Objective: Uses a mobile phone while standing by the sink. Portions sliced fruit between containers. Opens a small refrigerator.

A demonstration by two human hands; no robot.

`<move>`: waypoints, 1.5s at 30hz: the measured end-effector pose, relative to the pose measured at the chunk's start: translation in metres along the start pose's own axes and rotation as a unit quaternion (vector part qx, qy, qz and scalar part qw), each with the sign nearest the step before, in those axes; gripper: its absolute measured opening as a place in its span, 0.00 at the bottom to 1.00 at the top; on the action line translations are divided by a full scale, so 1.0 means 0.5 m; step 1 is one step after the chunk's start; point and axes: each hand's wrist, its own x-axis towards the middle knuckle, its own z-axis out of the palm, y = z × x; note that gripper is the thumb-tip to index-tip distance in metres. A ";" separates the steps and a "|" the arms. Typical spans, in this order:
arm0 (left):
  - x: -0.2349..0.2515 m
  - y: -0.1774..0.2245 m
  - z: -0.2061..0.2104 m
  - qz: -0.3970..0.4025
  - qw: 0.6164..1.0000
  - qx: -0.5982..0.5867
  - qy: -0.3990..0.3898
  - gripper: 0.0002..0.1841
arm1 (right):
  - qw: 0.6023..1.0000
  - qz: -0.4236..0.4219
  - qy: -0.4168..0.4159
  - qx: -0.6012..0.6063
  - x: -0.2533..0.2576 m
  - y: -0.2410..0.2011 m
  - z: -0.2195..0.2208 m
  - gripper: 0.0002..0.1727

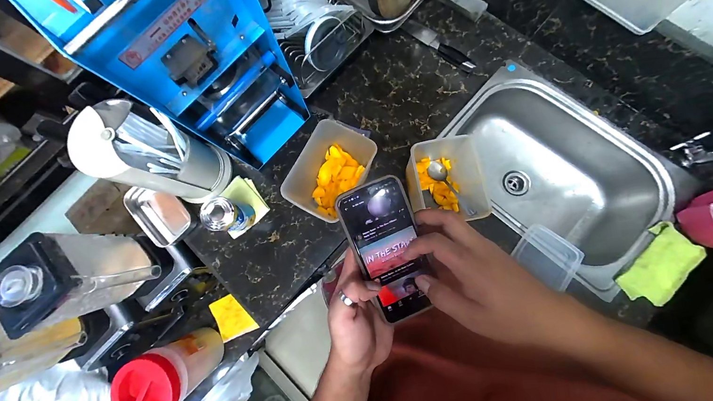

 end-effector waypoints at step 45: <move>0.423 0.154 -0.520 0.318 0.853 0.352 0.218 0.21 | 0.954 0.207 0.155 0.151 -0.084 0.034 -0.014 0.31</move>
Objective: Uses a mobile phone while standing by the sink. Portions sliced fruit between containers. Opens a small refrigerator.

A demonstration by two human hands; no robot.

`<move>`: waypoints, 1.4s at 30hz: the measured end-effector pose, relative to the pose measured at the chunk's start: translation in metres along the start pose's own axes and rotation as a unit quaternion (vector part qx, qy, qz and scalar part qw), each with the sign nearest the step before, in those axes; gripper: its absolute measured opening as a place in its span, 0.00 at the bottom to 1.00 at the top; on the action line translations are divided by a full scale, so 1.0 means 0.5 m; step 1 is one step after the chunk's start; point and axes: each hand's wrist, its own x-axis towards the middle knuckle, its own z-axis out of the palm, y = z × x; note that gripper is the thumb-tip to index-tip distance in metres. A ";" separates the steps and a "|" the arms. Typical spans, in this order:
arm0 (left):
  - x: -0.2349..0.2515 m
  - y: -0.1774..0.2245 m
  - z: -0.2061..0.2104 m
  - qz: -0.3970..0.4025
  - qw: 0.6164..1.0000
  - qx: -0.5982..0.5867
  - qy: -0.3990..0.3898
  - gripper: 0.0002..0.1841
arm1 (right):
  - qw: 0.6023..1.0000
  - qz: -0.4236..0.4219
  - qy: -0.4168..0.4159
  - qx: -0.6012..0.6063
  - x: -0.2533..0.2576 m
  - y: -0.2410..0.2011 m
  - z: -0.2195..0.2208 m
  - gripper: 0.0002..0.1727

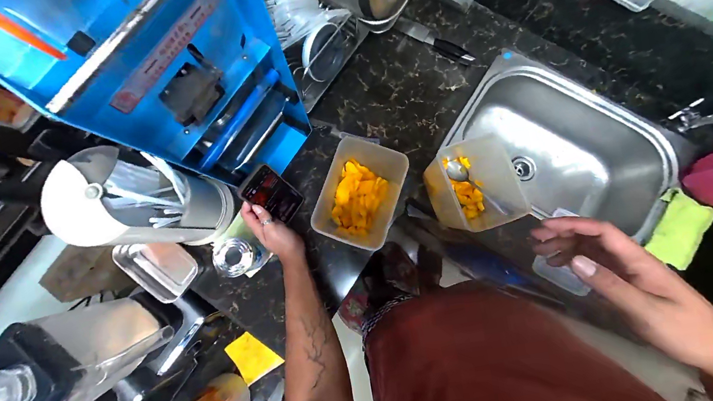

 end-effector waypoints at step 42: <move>-0.219 0.126 0.113 0.057 0.949 0.270 -0.153 0.71 | 0.766 0.132 -0.159 -0.608 0.269 0.010 0.011 0.17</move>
